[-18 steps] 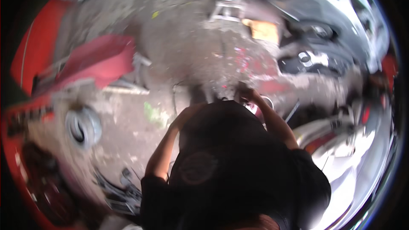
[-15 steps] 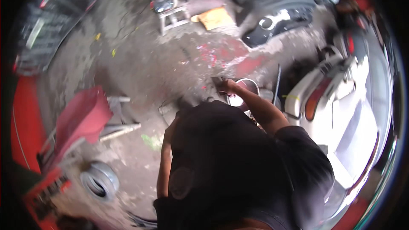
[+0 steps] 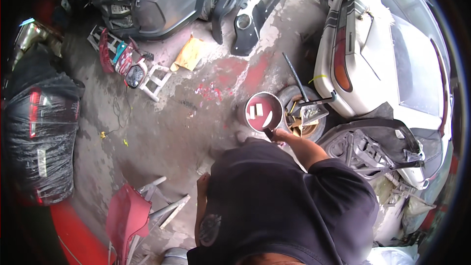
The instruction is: The person removes a car bumper from a vehicle and performs surface preparation. They use a sanding block to smooth the bumper's surface and a heat gun to apply heat to specific areas, likely for plastic welding or paint removal. The person also wipes the bumper with a cloth during the process.
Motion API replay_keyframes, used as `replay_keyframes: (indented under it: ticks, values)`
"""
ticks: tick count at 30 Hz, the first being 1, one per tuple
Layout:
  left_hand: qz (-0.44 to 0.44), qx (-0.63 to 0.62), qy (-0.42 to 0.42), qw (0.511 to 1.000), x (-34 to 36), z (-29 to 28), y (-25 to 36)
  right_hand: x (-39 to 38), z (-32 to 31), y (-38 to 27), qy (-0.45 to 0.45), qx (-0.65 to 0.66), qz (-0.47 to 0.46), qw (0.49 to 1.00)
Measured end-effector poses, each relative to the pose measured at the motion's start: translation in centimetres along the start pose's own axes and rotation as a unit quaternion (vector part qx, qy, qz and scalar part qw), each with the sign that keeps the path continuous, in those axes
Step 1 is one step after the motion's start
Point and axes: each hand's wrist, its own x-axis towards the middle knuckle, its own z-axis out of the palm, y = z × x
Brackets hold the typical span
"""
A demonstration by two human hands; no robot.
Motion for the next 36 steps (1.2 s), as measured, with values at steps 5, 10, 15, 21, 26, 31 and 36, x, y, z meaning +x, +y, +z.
replay_keyframes:
  ticks: [5,10,15,21,26,31,36]
  values:
    - [-0.009,0.040,-0.066,0.997,1.2,1.7,-1.8,0.8,0.6,3.6,0.037,0.007,-0.046,0.998]
    - [-0.035,0.034,-0.054,0.997,-0.7,2.9,-0.9,3.6,-1.1,0.9,0.010,-0.030,-0.085,0.996]
    - [-0.065,0.026,-0.038,0.997,-2.0,2.8,0.2,8.9,-2.0,-1.3,0.024,-0.093,-0.169,0.981]
    - [-0.082,0.002,-0.031,0.996,-2.0,2.6,0.6,13.3,-2.2,-3.6,0.031,-0.206,-0.247,0.947]
    - [-0.087,-0.015,-0.029,0.996,-2.0,1.5,0.3,8.4,-1.4,-6.1,0.056,-0.149,-0.264,0.951]
    - [-0.106,-0.040,-0.018,0.993,-2.9,-1.8,0.0,4.5,-0.1,-8.7,-0.028,-0.076,-0.109,0.991]
    - [-0.179,-0.157,0.010,0.971,-2.8,-3.9,0.7,10.2,1.9,-5.4,0.046,-0.422,-0.378,0.823]
